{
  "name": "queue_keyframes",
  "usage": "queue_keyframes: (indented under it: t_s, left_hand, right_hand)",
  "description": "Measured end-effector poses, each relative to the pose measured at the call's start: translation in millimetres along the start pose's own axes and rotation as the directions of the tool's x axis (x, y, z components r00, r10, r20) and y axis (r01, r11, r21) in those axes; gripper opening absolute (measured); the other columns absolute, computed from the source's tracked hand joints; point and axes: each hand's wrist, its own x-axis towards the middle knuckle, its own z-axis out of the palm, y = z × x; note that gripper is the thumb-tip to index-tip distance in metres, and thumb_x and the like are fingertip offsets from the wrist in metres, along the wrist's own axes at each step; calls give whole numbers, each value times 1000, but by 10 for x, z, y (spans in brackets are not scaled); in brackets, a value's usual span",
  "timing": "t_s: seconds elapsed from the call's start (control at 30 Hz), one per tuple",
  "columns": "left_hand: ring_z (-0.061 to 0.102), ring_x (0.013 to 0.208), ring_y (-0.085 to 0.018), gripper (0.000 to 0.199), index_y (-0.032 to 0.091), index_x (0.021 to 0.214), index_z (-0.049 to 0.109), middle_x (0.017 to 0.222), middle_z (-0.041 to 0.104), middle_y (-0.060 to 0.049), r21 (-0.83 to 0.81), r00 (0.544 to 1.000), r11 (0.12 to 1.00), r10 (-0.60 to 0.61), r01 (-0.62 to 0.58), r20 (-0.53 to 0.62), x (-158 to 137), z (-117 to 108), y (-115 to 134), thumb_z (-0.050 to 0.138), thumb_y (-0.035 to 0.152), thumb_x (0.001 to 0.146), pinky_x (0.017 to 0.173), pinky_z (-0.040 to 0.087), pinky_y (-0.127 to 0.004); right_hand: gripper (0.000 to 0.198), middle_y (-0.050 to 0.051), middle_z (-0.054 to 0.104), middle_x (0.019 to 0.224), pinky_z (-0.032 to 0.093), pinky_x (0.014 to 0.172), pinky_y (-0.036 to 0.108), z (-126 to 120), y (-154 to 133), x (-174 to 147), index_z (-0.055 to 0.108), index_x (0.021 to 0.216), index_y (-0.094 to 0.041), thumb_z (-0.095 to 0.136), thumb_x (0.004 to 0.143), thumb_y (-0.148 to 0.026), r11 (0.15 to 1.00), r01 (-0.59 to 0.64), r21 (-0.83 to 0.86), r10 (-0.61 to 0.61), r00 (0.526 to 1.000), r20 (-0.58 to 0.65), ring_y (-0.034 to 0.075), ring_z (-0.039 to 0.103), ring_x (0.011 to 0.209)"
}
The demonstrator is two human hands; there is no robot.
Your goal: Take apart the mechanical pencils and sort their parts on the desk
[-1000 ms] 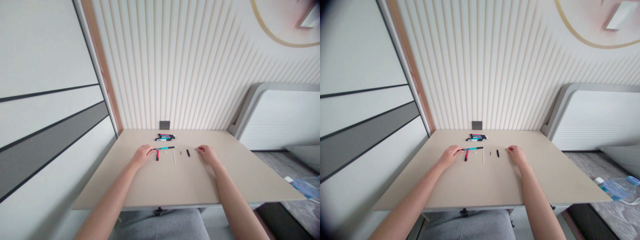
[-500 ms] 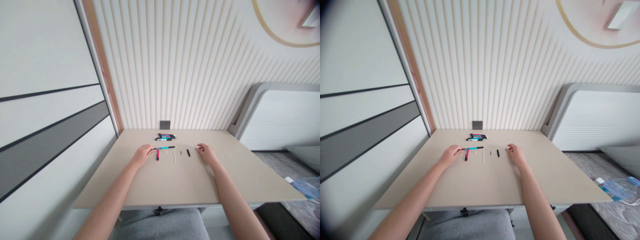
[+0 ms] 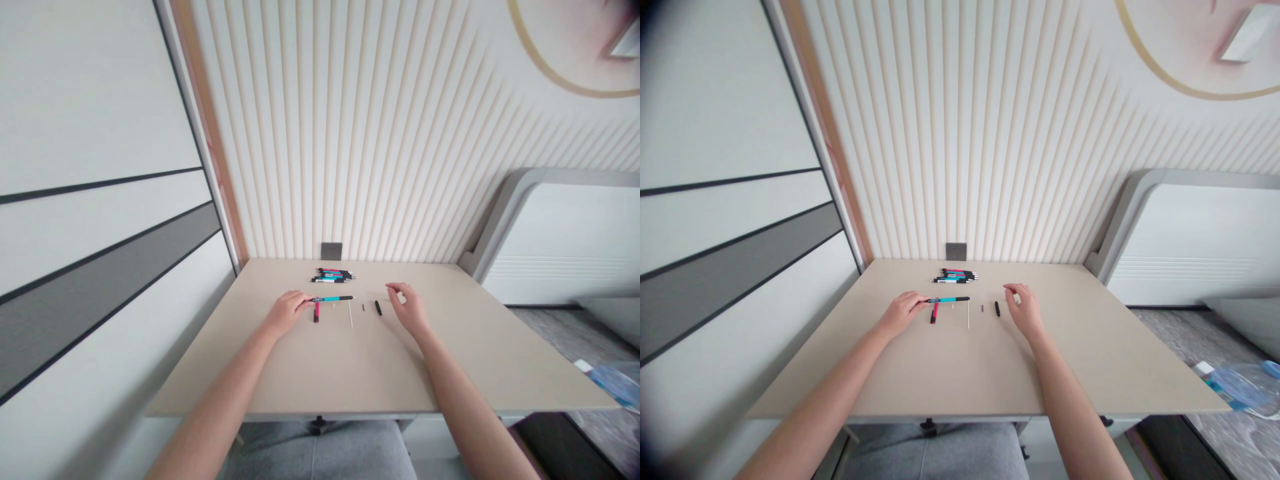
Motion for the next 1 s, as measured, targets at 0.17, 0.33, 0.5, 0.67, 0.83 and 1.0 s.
queue_keyframes:
  t_s: [0.17,0.33,0.5,0.67,0.83,1.0]
  left_hand:
    - [62,79,-15,18,18,98,65,82,68,-3,-4,997,997,71,-71,31,9,26,45,51,30,95,75,47,-28]
    - [61,80,-16,19,18,100,65,83,67,-4,33,992,993,107,-109,65,8,42,55,50,28,96,75,46,-28]
    - [60,79,-16,19,18,103,65,84,67,-4,44,989,991,119,-123,91,0,56,31,49,26,96,74,47,-28]
    - [60,81,-16,18,18,103,64,85,67,-4,45,989,992,113,-118,95,-2,57,34,49,26,96,74,47,-29]
    - [60,79,-16,16,17,101,64,84,66,-4,34,989,993,106,-110,101,-1,49,41,50,24,95,73,47,-28]
    - [60,78,-16,16,18,98,64,84,66,-4,10,991,995,103,-104,87,4,28,54,49,25,96,73,48,-28]
  right_hand:
    - [35,8,69,102,40,85,36,266,-447,-104,67,106,-23,37,98,-39,987,139,75,-153,963,221,22,60,96]
    - [41,5,70,86,37,81,33,361,-496,-159,68,89,-22,33,100,-40,986,164,29,-163,912,376,20,59,86]
    - [38,4,69,79,35,78,32,372,-431,-153,67,80,-21,40,98,-40,985,172,17,-165,909,382,19,59,81]
    - [34,4,69,78,34,76,31,381,-445,-145,68,80,-21,43,98,-36,978,207,11,-200,924,326,18,58,79]
    - [32,4,68,76,34,75,32,344,-509,-149,68,82,-20,45,98,-35,954,298,-39,-278,924,264,18,56,76]
    - [31,6,66,77,35,75,32,301,-591,-160,67,83,-19,45,98,-36,936,343,-78,-318,921,226,19,55,77]
